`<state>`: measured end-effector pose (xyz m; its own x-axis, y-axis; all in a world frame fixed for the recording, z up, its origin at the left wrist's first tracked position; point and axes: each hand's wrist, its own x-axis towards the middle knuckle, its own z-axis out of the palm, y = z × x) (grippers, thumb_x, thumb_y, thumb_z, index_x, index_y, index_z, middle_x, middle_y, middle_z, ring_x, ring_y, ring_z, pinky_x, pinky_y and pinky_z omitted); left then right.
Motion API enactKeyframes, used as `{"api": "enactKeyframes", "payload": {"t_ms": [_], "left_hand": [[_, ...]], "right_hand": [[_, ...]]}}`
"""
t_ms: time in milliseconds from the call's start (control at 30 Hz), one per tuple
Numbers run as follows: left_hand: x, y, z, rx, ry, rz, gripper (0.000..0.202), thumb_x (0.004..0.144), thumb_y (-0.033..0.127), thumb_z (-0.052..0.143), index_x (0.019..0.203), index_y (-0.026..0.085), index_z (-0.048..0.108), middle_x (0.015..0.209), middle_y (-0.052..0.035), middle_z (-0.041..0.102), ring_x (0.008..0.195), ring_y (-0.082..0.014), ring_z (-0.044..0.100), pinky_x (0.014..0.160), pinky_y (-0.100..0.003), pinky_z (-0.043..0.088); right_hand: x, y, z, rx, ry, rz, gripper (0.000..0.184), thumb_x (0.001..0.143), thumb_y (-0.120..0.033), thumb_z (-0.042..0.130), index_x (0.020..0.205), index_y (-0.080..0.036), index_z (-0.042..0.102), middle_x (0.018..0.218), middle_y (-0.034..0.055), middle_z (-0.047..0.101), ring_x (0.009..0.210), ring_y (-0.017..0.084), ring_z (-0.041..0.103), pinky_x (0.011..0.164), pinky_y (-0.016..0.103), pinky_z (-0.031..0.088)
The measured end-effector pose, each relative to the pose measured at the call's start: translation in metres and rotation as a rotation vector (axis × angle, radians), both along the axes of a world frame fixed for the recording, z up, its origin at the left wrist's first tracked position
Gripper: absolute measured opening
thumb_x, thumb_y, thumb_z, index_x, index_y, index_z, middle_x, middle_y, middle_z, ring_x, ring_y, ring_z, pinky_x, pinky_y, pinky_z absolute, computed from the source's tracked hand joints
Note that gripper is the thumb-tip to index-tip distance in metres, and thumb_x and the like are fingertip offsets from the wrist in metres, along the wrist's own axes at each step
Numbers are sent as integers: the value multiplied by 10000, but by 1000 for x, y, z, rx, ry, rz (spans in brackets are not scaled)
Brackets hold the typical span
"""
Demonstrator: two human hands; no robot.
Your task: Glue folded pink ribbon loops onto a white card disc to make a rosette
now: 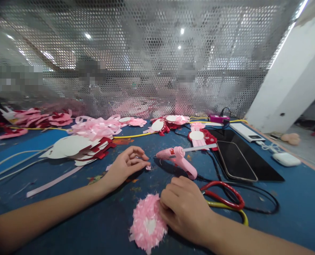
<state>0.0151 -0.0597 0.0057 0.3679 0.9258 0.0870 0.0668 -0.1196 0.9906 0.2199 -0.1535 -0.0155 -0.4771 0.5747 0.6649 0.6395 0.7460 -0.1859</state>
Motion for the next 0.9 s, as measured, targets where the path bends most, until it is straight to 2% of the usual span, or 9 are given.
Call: {"api": "enactKeyframes", "payload": {"t_ms": [167,367,533,700,900], "left_hand": [[-2,0,-4,20,14,-11,397,667,204,754,937,188,464,875,17,612,694,-103,667,702,-253,530],[-4,0,-4,27,-8,-39,397,651,149,745,924,191,459,895,21,588,747,-100,667,735,-247,535],[-3,-1,-3,81,19,-23,349,651,134,722,902,186,485,908,6,580,808,-114,640,717,-242,538],[-3,1,-5,141,44,23,285,675,136,674,912,182,521,916,-13,591,909,-148,628,794,-280,540],[-4,0,1,147,81,23,151,716,200,641,852,164,588,830,-24,644,829,-164,649,809,-318,531]], "right_hand": [[0,0,-1,-4,2,5,239,834,-96,479,622,-190,419,575,-23,479,586,121,369,561,259,244],[0,1,-2,-10,-14,4,243,835,-96,482,627,-191,400,575,-26,476,589,121,365,568,260,241],[-1,3,-2,-24,-9,17,239,832,-95,487,633,-192,398,577,-28,475,591,120,366,572,257,244],[0,2,-1,-12,-29,14,245,839,-102,493,627,-191,406,576,-26,476,585,120,365,567,261,240],[0,1,0,9,-20,7,255,848,-106,477,616,-191,415,570,-21,473,578,121,365,560,263,239]]}}
